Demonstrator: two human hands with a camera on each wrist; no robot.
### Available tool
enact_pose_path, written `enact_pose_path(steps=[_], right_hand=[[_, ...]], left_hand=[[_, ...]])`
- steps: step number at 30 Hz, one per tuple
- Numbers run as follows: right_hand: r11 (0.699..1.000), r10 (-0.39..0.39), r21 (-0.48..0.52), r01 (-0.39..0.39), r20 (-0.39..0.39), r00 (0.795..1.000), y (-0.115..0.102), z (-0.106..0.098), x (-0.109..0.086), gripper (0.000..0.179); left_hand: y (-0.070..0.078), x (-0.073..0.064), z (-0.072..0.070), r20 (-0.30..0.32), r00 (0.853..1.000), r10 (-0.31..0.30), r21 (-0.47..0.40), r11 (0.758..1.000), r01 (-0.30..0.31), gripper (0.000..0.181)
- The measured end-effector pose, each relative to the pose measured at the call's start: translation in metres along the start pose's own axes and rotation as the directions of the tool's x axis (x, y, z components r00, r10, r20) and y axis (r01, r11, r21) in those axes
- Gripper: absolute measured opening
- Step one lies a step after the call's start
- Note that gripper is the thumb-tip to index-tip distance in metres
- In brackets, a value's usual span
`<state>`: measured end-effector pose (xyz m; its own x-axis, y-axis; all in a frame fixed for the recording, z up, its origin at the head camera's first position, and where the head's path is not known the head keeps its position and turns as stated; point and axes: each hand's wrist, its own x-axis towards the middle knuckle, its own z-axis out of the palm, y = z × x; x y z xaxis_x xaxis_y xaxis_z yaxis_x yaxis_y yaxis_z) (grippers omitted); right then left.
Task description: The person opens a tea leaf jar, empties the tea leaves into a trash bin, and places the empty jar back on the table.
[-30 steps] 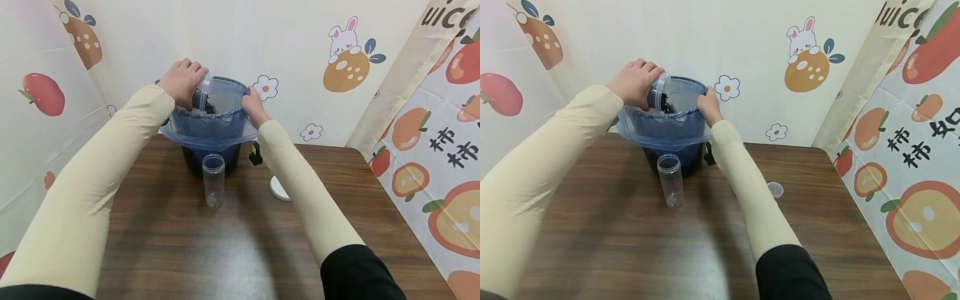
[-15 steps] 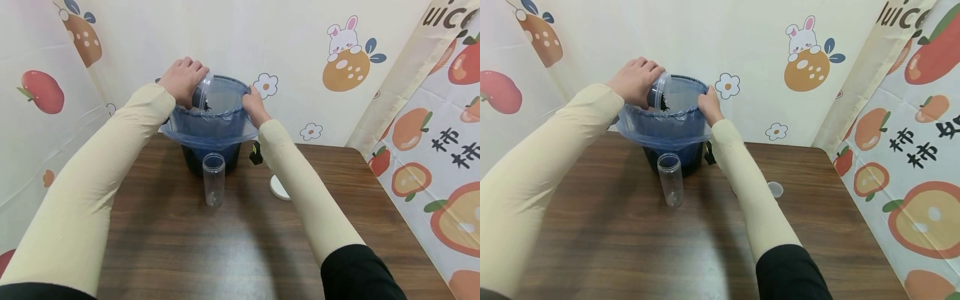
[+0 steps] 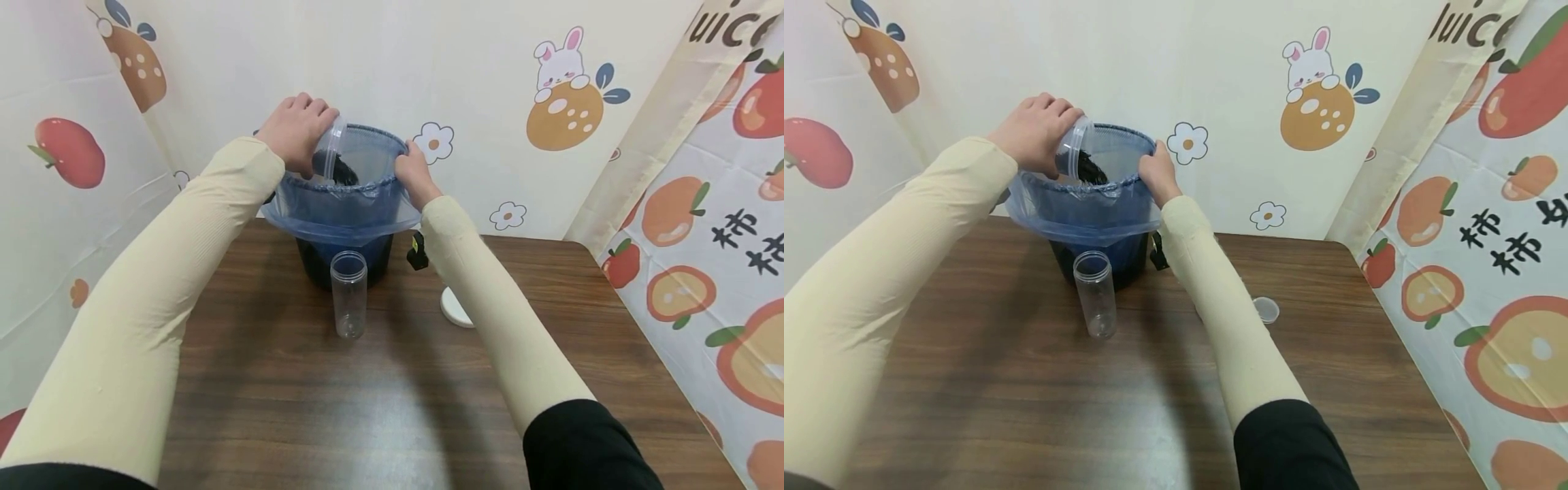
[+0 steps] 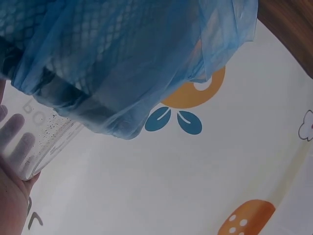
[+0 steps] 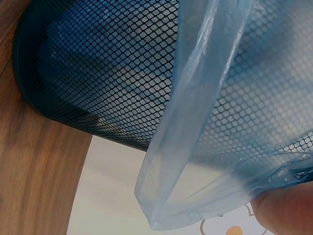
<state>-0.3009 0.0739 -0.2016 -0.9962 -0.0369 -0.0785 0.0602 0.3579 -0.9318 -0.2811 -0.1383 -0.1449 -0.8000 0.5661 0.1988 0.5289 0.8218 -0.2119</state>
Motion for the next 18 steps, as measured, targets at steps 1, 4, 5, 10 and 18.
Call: enact_pose_path(steps=[1, 4, 5, 10, 18], right_hand=[[1.0, 0.001, -0.002, -0.001, 0.001, 1.0, -0.0001, 0.0002, -0.0003, 0.058], [1.0, -0.004, 0.0, 0.004, -0.001, 1.0, -0.0004, 0.0009, -0.0006, 0.059], [1.0, -0.006, 0.001, 0.006, -0.001, 1.0, -0.0004, 0.0009, -0.0009, 0.059], [1.0, -0.012, 0.005, 0.012, -0.005, 1.0, -0.0005, 0.0013, -0.0012, 0.06], [1.0, -0.014, 0.005, 0.014, -0.007, 1.0, 0.0005, 0.0017, -0.0012, 0.059]], left_hand=[[0.0, -0.0001, -0.0002, -0.003, 1.0, -0.003, -0.002, 1.0, 0.003, 0.103], [-0.0003, -0.0002, -0.0009, -0.006, 1.0, -0.008, -0.005, 1.0, 0.008, 0.104], [-0.0002, 0.0, -0.0013, -0.005, 1.0, -0.009, -0.005, 1.0, 0.009, 0.104], [-0.0003, 0.0005, -0.0029, -0.001, 1.0, -0.016, -0.006, 1.0, 0.016, 0.106], [0.0004, 0.0006, -0.0055, -0.001, 1.0, -0.015, 0.006, 1.0, 0.015, 0.104]])
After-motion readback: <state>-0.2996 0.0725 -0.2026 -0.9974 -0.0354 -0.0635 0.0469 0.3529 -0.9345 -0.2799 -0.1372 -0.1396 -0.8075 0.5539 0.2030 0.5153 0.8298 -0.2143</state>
